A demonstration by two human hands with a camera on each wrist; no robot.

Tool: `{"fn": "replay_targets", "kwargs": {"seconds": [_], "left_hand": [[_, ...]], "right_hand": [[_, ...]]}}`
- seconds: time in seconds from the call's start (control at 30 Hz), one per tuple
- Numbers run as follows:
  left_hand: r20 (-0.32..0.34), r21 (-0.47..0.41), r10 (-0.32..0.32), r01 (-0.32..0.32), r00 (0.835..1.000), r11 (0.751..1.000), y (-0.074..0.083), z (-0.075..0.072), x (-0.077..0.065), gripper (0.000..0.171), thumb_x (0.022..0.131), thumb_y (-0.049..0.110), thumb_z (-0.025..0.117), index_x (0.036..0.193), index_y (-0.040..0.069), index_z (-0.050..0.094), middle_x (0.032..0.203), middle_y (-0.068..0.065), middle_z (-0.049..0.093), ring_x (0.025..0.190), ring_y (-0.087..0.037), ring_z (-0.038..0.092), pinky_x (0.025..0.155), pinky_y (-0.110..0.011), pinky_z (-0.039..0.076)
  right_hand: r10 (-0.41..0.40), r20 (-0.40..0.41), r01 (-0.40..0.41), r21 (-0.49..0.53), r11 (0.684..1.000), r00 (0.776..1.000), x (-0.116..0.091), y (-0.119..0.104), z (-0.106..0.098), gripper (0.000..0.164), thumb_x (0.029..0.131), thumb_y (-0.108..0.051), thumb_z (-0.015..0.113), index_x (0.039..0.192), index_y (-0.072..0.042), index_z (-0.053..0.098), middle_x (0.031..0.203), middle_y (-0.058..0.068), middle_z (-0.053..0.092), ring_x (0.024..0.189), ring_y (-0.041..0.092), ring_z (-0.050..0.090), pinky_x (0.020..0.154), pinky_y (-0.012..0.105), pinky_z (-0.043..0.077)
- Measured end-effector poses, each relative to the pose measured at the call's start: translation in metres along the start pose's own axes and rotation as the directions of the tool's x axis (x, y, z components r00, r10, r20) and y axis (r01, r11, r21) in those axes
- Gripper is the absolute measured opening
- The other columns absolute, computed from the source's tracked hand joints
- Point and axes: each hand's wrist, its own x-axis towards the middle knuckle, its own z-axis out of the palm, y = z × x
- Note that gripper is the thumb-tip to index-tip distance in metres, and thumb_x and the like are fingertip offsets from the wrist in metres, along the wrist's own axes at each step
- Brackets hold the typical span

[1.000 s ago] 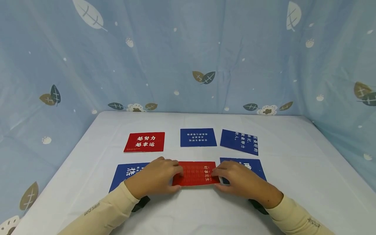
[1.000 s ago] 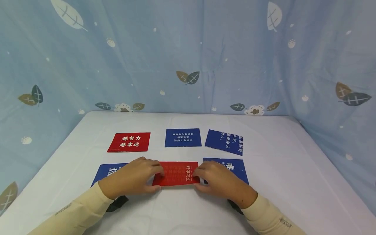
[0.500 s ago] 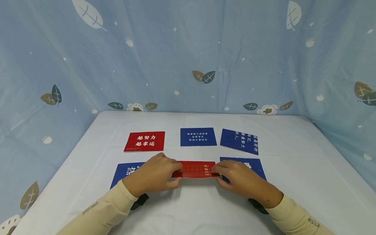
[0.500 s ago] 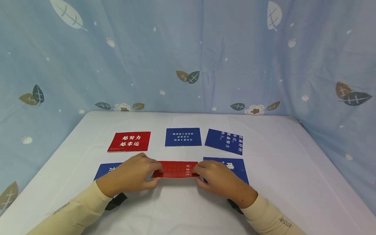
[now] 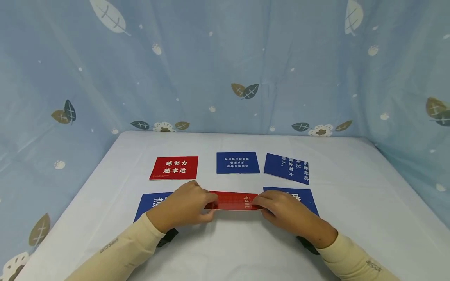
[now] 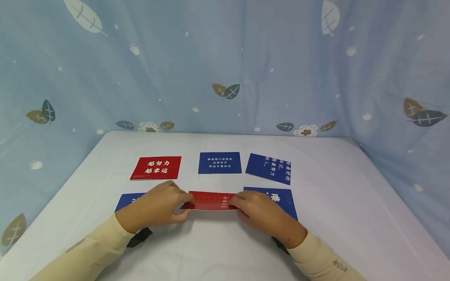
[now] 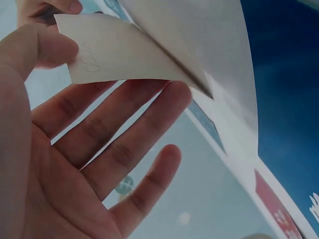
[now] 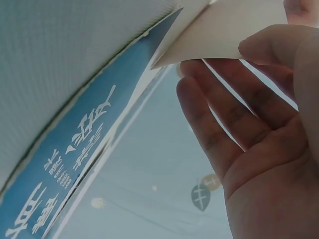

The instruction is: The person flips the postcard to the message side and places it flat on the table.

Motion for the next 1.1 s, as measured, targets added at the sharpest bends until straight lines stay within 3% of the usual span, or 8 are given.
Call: {"fn": "replay_targets", "kwargs": {"seconds": [0.3,0.5,0.7,0.93,1.1], "left_hand": [[-0.033,0.068,0.014,-0.012,0.999,0.998,-0.003,-0.0018,-0.0023,0.029,0.081,0.041,0.075,0.103,0.022,0.074,0.093,0.007,0.073,0.08,-0.007,0.064,0.076,-0.03,0.05],[-0.026,0.045,-0.017,0.019,1.0,0.999,-0.0058,-0.0011,-0.0029,0.028,0.08,0.031,0.08,0.106,0.024,0.075,0.098,0.008,0.074,0.089,-0.01,0.069,0.082,-0.032,0.053],[-0.047,-0.004,-0.03,0.03,0.998,1.0,-0.0079,-0.0024,-0.0021,0.025,0.079,0.027,0.082,0.103,0.02,0.076,0.092,0.009,0.076,0.081,-0.007,0.068,0.075,-0.027,0.051],[-0.054,-0.051,-0.037,0.035,0.998,0.998,-0.0089,-0.0045,-0.0017,0.024,0.081,0.026,0.081,0.103,0.019,0.077,0.092,0.008,0.077,0.08,-0.006,0.069,0.077,-0.028,0.053],[-0.083,-0.049,-0.006,0.002,0.997,0.999,-0.0093,-0.0058,-0.0021,0.023,0.084,0.022,0.075,0.106,0.018,0.073,0.088,0.008,0.076,0.065,0.0,0.058,0.07,-0.024,0.051]], "right_hand": [[0.014,-0.016,-0.014,0.004,1.0,1.0,-0.0009,0.001,-0.0004,0.033,0.083,-0.009,0.079,0.114,-0.018,0.074,0.109,-0.001,0.075,0.097,0.014,0.07,0.084,0.035,0.061],[-0.02,-0.022,0.021,0.018,1.0,1.0,-0.0011,0.0017,0.0013,0.032,0.085,-0.007,0.077,0.115,-0.018,0.073,0.106,-0.001,0.076,0.089,0.011,0.069,0.079,0.033,0.061],[-0.024,-0.026,0.024,0.026,0.999,0.999,-0.0005,0.0028,0.0016,0.032,0.087,-0.006,0.075,0.117,-0.018,0.073,0.106,-0.002,0.075,0.089,0.011,0.07,0.078,0.032,0.061],[-0.036,-0.05,0.037,0.017,0.999,0.998,0.0007,0.0042,0.0026,0.031,0.086,-0.007,0.076,0.114,-0.017,0.074,0.104,-0.002,0.075,0.086,0.009,0.068,0.076,0.03,0.06],[-0.053,-0.06,0.054,0.01,0.998,0.997,0.0,0.004,0.0025,0.03,0.085,-0.006,0.076,0.113,-0.016,0.074,0.101,-0.002,0.075,0.084,0.008,0.067,0.074,0.029,0.06]]}}
